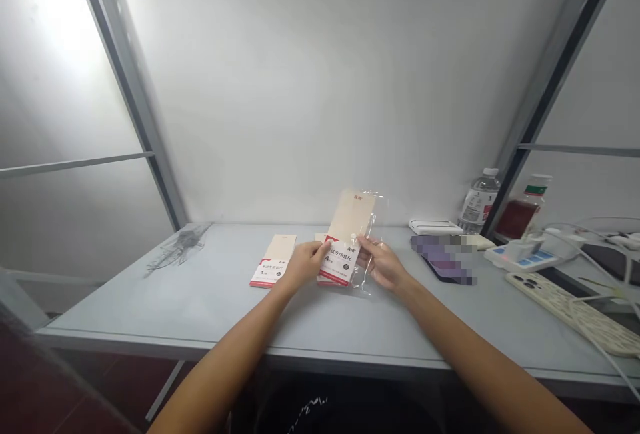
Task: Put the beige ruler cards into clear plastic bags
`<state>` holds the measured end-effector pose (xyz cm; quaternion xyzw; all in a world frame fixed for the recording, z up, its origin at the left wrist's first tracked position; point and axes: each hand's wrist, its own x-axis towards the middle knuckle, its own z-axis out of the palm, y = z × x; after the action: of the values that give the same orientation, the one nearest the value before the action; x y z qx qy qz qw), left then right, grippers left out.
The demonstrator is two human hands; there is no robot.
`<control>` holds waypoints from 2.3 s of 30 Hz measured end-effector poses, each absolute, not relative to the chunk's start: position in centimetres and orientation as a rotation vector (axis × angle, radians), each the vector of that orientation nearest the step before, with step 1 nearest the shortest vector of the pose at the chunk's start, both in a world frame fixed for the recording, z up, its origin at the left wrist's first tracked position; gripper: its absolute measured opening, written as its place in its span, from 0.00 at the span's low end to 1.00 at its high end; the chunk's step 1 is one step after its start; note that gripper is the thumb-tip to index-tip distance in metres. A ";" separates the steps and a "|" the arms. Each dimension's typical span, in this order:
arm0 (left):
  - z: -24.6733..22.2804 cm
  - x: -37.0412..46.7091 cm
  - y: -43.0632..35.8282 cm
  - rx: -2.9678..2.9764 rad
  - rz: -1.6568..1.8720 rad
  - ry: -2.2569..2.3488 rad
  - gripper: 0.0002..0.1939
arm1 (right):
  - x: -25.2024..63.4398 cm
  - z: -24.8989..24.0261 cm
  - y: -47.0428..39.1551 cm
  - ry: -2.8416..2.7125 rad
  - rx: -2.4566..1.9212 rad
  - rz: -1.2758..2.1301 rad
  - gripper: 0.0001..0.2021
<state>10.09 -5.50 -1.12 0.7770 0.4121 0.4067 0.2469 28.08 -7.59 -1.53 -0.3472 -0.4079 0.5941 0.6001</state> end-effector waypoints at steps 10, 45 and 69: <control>-0.9 10.2 -5.7 2.066 1.280 1.128 0.23 | 28.2 -1.5 -7.4 -0.894 -0.836 1.364 0.08; -0.5 9.6 -5.5 1.828 0.814 0.791 0.19 | 28.1 -1.4 -8.2 -1.112 -0.869 1.412 0.14; -0.5 10.2 -5.7 1.577 0.830 0.745 0.18 | 28.0 -1.1 -8.7 -1.257 -0.896 1.403 0.16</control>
<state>10.18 -5.73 -0.53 0.6714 0.3174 0.3535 0.5688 27.96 -8.72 -1.08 -0.3712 -0.5207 0.5809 0.5036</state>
